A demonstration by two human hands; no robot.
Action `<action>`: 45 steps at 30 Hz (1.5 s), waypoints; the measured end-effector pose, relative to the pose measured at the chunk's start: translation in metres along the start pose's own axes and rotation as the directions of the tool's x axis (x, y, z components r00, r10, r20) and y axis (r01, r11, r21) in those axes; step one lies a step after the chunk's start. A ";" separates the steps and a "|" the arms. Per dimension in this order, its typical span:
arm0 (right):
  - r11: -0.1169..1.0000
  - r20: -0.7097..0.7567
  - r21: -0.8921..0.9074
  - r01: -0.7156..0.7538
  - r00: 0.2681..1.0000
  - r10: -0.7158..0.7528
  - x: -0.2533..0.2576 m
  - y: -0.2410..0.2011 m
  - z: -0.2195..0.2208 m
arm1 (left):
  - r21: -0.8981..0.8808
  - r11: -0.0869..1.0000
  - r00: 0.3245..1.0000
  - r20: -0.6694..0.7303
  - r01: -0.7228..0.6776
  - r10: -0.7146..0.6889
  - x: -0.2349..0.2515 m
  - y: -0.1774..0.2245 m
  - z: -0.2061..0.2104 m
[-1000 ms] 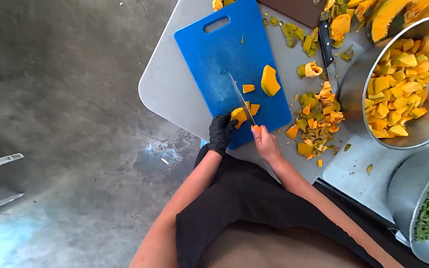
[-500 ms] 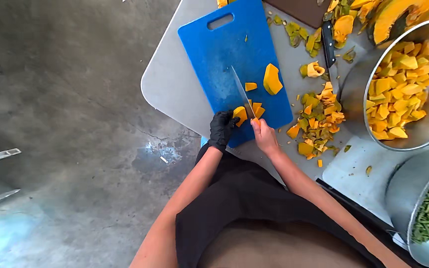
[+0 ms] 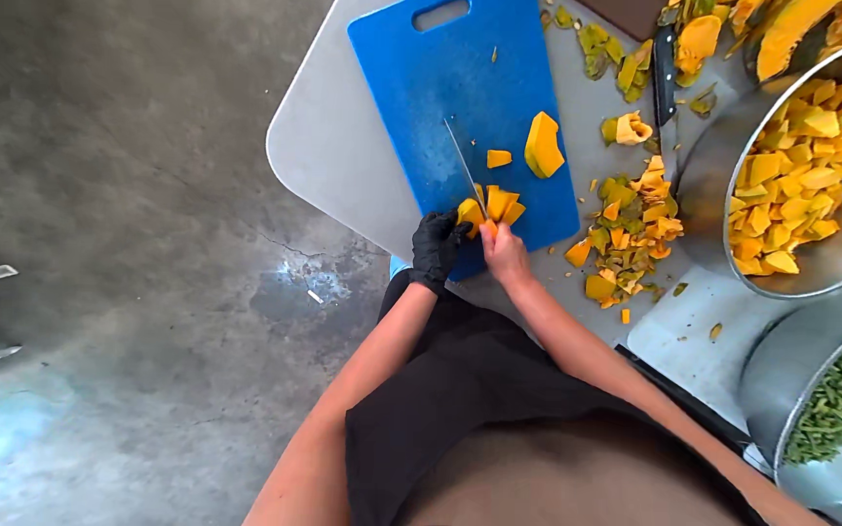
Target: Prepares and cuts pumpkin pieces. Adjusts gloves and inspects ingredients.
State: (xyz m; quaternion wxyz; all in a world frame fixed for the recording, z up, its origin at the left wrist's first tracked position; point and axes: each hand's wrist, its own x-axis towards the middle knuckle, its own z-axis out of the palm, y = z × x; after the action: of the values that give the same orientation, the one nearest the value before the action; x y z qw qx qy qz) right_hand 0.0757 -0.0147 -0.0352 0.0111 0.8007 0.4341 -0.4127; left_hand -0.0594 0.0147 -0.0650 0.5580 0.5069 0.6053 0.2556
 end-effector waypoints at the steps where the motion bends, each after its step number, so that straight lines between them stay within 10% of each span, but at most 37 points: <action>1: 1.000 0.008 -0.016 0.026 1.000 -0.026 0.004 -0.002 -0.004 | 0.002 1.000 1.000 0.007 0.004 -0.004 0.000 0.001 -0.002; 28: 0.990 -0.062 -0.015 0.139 0.988 -0.140 -0.004 0.013 -0.010 | 0.081 0.993 0.989 0.129 -0.081 0.071 0.015 0.015 -0.014; 45: 0.998 0.027 -0.032 0.057 0.998 -0.056 -0.025 0.019 -0.004 | -0.118 0.983 0.989 0.053 0.142 -0.136 0.005 0.006 -0.005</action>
State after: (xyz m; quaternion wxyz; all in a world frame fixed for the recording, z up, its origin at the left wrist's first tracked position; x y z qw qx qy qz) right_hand 0.0846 -0.0425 -0.0224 0.0182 0.7823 0.4630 -0.4164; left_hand -0.0614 0.0221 -0.0604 0.6174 0.4342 0.6100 0.2411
